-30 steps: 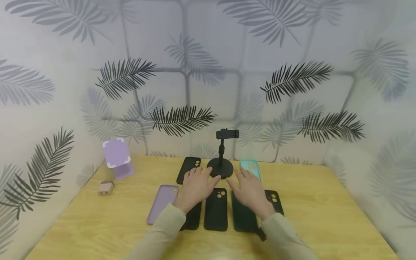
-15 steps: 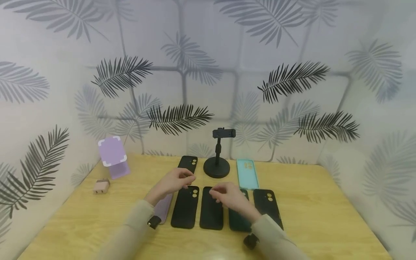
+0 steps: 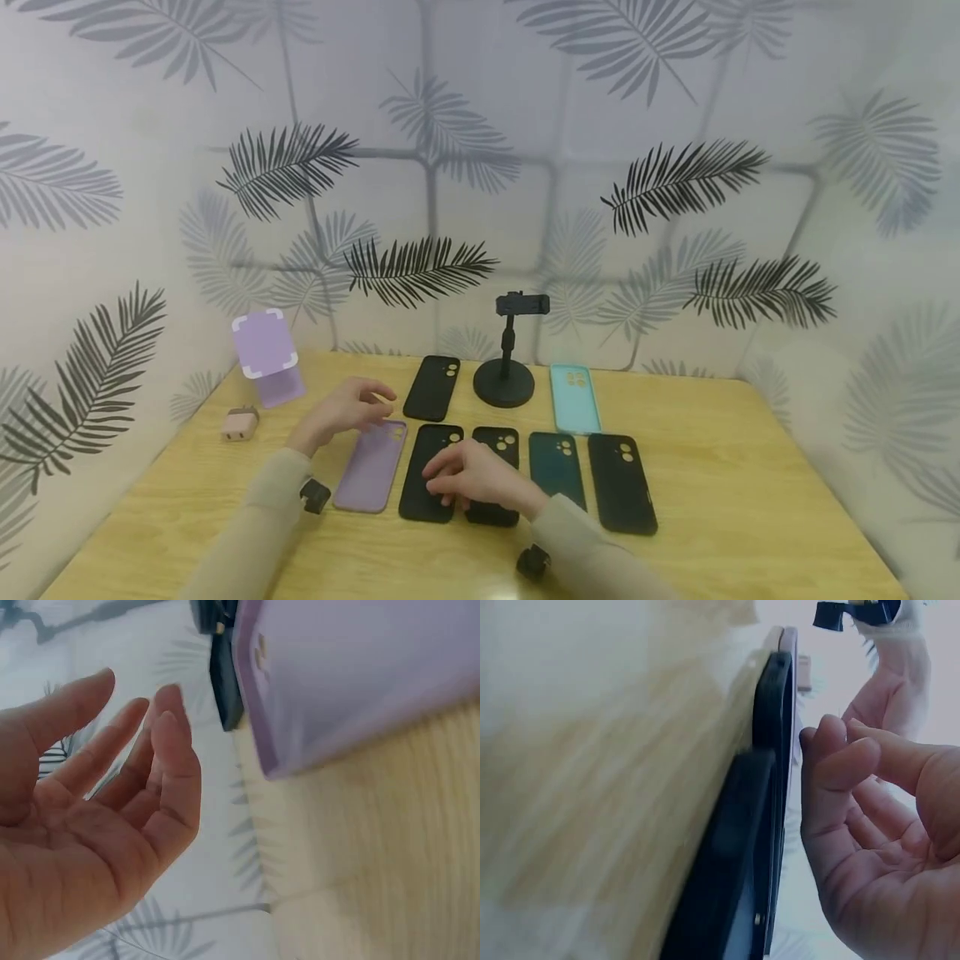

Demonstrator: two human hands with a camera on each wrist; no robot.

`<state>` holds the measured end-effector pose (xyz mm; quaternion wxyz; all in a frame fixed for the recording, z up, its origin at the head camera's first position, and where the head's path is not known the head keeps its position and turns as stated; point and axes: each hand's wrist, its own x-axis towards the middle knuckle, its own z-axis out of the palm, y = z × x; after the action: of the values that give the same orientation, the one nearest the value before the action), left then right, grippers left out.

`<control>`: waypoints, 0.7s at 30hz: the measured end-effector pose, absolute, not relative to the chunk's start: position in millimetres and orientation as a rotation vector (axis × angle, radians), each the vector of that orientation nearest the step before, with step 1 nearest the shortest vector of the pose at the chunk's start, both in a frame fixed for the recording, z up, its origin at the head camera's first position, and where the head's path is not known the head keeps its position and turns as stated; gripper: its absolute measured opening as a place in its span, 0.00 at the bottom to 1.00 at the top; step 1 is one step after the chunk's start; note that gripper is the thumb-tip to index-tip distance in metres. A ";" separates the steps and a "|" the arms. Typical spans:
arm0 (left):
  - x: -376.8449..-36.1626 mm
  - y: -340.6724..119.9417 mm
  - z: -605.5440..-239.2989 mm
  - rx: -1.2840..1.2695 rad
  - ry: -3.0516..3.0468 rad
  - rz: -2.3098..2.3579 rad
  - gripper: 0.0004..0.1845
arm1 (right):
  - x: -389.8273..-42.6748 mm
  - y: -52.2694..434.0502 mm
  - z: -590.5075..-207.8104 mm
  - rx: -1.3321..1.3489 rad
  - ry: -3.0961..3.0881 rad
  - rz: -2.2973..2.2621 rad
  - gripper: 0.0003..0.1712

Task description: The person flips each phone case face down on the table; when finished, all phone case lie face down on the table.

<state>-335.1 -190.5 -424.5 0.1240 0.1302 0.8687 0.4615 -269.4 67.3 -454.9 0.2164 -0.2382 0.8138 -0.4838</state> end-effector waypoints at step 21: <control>-356.8 -221.4 -444.7 0.322 2.540 1.130 0.17 | -271.1 12.2 -454.7 -0.690 2.264 -1.187 0.07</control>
<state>-356.8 -221.4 -444.7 0.1706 0.1134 0.8944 0.3977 -271.1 12.2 -454.7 0.2444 -0.2526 0.8292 -0.4346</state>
